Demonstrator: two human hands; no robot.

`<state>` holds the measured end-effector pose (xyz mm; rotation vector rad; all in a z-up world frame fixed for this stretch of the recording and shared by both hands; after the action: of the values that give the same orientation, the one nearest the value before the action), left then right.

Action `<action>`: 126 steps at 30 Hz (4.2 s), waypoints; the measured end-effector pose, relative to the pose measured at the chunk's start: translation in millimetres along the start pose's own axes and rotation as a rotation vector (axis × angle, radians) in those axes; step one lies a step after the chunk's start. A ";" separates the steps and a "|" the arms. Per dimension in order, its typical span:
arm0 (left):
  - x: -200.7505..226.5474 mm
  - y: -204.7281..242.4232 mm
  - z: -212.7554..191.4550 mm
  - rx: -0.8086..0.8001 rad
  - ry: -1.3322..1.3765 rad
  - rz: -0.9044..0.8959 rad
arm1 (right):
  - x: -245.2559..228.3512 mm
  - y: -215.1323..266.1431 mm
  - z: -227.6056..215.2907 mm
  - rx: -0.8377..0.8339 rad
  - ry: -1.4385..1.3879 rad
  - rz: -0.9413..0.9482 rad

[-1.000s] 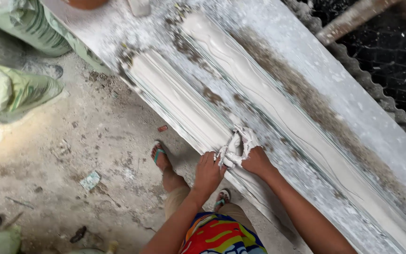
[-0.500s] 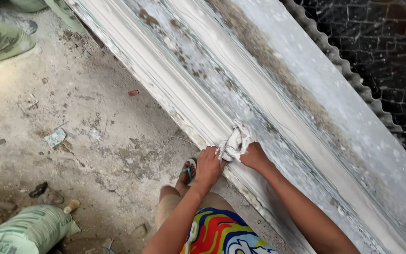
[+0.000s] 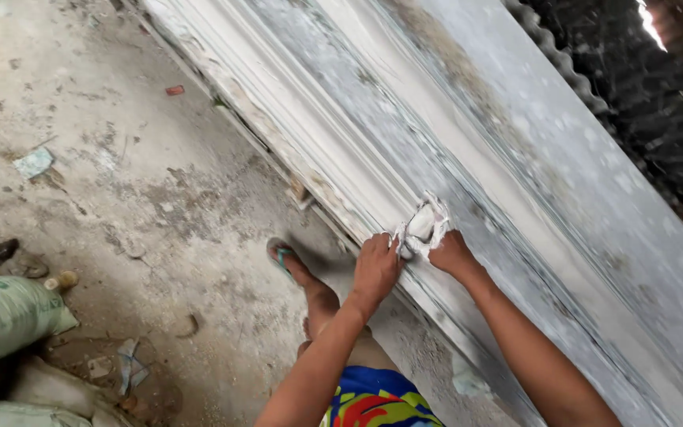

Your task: Apply and smooth white plaster onto decorative moldings using a putty knife and hands on a workbench.

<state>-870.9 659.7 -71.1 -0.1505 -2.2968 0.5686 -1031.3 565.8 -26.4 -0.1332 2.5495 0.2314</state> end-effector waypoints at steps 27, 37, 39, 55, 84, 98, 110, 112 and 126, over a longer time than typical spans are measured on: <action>510.2 451.8 266.3 -0.064 -0.001 0.090 | 485.7 544.3 -201.1 0.210 -0.314 -0.211; 623.9 551.9 321.5 -0.213 0.048 0.122 | 612.7 668.6 -241.7 0.109 -0.274 -0.097; 641.9 564.5 327.1 -0.236 0.093 0.163 | 633.7 690.1 -244.4 0.065 -0.186 -0.009; 720.9 646.4 373.7 -0.424 0.223 0.268 | 740.6 808.9 -157.1 1.149 -1.213 0.229; 679.1 504.5 256.0 0.147 1.131 -0.809 | 717.6 668.4 -140.9 0.455 -1.313 0.316; 651.3 506.7 230.0 0.165 1.122 -0.819 | 703.7 744.4 -245.0 0.391 -1.151 0.088; 607.3 489.9 203.2 0.182 1.050 -0.850 | 606.2 664.3 -221.3 0.216 0.117 -0.431; 597.5 477.2 190.6 0.212 1.064 -0.889 | 589.6 640.3 -210.3 0.187 0.111 -0.423; 365.5 331.6 75.4 0.475 1.108 -1.011 | 321.0 326.3 -89.9 -0.117 0.193 -0.264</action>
<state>-1203.8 1029.2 -27.5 0.7145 -0.9047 0.3159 -1393.7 853.6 -85.1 -0.5580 2.6723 0.2754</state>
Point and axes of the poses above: each hand's wrist, its own y-axis away from the middle knuckle, its own z-axis out of the palm, x = y × z, the point moved 1 cm from there along -y, towards the middle knuckle, and after that the axes turned 11 degrees about x, right-handed, at the moved point
